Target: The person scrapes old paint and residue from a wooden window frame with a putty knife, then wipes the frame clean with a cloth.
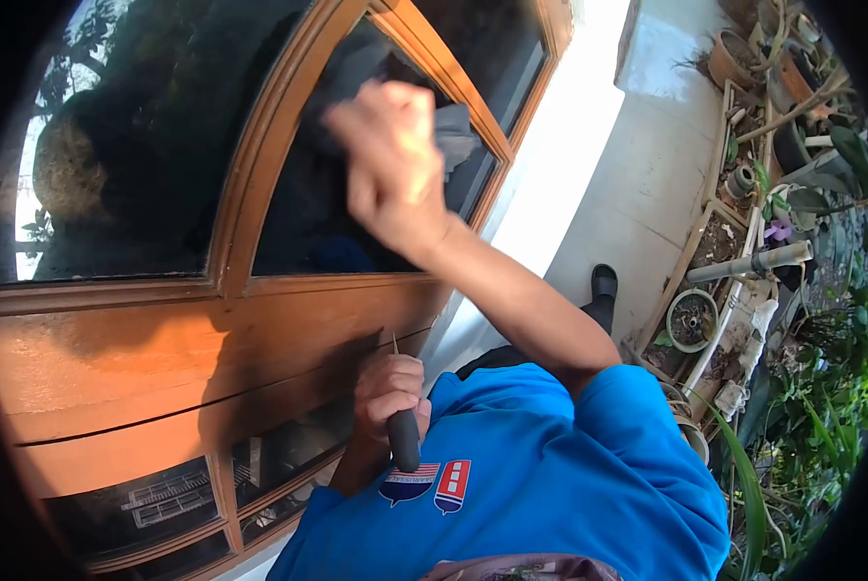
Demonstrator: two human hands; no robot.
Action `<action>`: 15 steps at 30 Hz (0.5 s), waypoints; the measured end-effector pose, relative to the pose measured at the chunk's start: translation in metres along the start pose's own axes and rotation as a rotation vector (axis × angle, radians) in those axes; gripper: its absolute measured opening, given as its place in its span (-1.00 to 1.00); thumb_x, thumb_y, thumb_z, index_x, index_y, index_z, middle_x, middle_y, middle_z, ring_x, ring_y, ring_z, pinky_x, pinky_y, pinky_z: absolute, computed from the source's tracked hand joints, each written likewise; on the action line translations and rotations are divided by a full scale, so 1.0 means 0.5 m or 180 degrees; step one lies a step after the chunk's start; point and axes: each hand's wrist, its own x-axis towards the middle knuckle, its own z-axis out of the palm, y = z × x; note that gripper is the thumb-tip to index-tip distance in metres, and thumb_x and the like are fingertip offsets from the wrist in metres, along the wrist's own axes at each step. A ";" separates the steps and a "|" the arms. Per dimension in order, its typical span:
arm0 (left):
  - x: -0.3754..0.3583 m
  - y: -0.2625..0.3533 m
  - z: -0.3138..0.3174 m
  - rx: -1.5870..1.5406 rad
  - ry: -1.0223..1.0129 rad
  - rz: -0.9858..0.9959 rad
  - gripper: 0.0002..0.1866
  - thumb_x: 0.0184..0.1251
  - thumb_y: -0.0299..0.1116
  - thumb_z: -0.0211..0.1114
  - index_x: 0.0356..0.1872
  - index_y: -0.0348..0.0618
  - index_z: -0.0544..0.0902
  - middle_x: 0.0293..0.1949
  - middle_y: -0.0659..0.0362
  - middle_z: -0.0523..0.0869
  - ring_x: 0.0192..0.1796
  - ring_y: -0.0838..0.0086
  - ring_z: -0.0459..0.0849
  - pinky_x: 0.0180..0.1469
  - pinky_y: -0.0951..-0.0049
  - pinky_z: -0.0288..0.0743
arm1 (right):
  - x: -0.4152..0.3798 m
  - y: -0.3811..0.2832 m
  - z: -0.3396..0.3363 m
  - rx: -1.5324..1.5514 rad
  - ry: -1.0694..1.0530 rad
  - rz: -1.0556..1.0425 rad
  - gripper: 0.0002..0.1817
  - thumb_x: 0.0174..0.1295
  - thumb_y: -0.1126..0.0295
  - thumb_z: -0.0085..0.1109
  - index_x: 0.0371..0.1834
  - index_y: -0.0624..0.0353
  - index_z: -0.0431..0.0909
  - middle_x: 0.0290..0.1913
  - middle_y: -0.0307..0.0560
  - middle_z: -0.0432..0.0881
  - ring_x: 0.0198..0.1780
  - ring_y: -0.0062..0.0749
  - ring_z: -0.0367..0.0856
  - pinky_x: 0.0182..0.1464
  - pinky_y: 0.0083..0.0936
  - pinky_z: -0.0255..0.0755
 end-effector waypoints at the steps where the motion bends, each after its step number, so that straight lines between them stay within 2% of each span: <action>1: 0.001 0.005 -0.002 0.0036 -0.0041 -0.0010 -0.60 0.07 -0.58 0.27 -0.08 -0.08 0.34 -0.52 0.15 0.51 -0.49 0.26 0.60 -0.34 0.18 0.63 | -0.013 -0.039 0.009 0.0238 0.0042 0.0207 -0.61 -0.07 0.68 0.20 -0.08 0.28 0.64 0.05 0.20 0.55 -0.02 0.09 0.47 0.09 -0.10 0.44; 2: 0.001 0.010 -0.004 0.0066 -0.0087 -0.0024 -0.61 0.09 -0.56 0.25 -0.08 -0.08 0.32 -0.52 0.15 0.49 -0.49 0.28 0.58 -0.32 0.17 0.64 | -0.051 -0.050 -0.003 0.0366 -0.0478 0.0016 -0.63 -0.05 0.64 0.24 -0.09 0.26 0.64 0.11 0.20 0.56 0.02 0.10 0.47 0.13 -0.07 0.44; 4: 0.004 0.013 -0.005 0.0055 -0.0096 -0.0001 -0.60 0.08 -0.56 0.26 -0.08 -0.07 0.32 -0.52 0.16 0.49 -0.49 0.28 0.58 -0.33 0.17 0.63 | -0.142 -0.094 -0.013 0.0870 -0.0964 -0.0610 -0.73 0.03 0.47 0.30 -0.14 0.19 0.67 0.18 0.09 0.58 0.08 0.02 0.48 0.12 -0.13 0.54; 5: 0.006 0.012 -0.004 0.0046 -0.0107 -0.0002 -0.60 0.08 -0.56 0.26 -0.08 -0.07 0.31 -0.52 0.16 0.49 -0.49 0.28 0.58 -0.33 0.18 0.63 | -0.171 -0.124 -0.012 0.0959 -0.0863 -0.0190 -0.76 0.05 0.42 0.30 -0.17 0.14 0.68 0.18 0.04 0.59 0.08 -0.04 0.49 0.09 -0.20 0.58; 8: 0.015 0.002 0.005 -0.0044 -0.0140 0.0055 -0.59 0.07 -0.56 0.26 -0.08 -0.07 0.31 -0.52 0.16 0.48 -0.50 0.28 0.58 -0.35 0.19 0.62 | -0.099 -0.038 -0.015 0.0892 -0.0925 -0.1008 -0.74 0.04 0.40 0.37 -0.15 0.12 0.70 0.18 0.02 0.63 0.04 -0.04 0.53 0.06 -0.21 0.57; 9: 0.017 0.003 0.005 -0.0047 -0.0179 0.0055 -0.59 0.06 -0.57 0.26 -0.08 -0.07 0.31 -0.52 0.16 0.48 -0.50 0.28 0.58 -0.35 0.19 0.61 | -0.078 -0.005 -0.006 0.0659 -0.0879 -0.1110 -0.73 0.01 0.40 0.34 -0.17 0.08 0.71 0.15 0.01 0.64 0.03 -0.05 0.53 0.07 -0.22 0.55; 11: 0.024 0.005 0.007 -0.0056 -0.0231 0.0072 -0.58 0.05 -0.57 0.26 -0.07 -0.06 0.31 -0.52 0.16 0.48 -0.50 0.28 0.58 -0.36 0.21 0.60 | -0.010 0.060 -0.009 0.0185 -0.0505 -0.1024 -0.72 -0.05 0.43 0.30 -0.19 0.04 0.72 0.05 -0.01 0.66 0.02 -0.07 0.54 0.05 -0.19 0.49; 12: 0.023 0.005 0.008 -0.0071 -0.0194 0.0040 -0.59 0.05 -0.58 0.27 -0.08 -0.06 0.33 -0.51 0.16 0.51 -0.50 0.26 0.60 -0.37 0.21 0.60 | -0.001 0.085 -0.015 -0.0476 -0.0380 -0.0673 -0.67 -0.10 0.51 0.29 -0.18 0.09 0.72 0.03 0.01 0.65 0.00 -0.03 0.53 0.05 -0.20 0.45; 14: 0.016 0.008 0.008 -0.0099 -0.0119 -0.0037 -0.60 0.07 -0.61 0.29 -0.10 -0.06 0.36 -0.49 0.14 0.55 -0.48 0.23 0.64 -0.40 0.21 0.61 | -0.002 0.134 -0.021 -0.0680 0.0107 -0.0312 -0.55 -0.12 0.65 0.21 -0.06 0.11 0.67 0.16 0.05 0.59 0.03 -0.05 0.51 0.06 -0.22 0.45; 15: 0.010 0.009 0.010 -0.0086 -0.0085 -0.0067 -0.60 0.07 -0.61 0.29 -0.10 -0.06 0.36 -0.50 0.14 0.55 -0.49 0.23 0.64 -0.40 0.22 0.61 | -0.026 0.124 -0.015 -0.0672 0.0141 -0.0076 -0.50 -0.14 0.68 0.19 -0.01 0.16 0.65 0.21 0.10 0.55 0.03 0.02 0.50 0.08 -0.19 0.44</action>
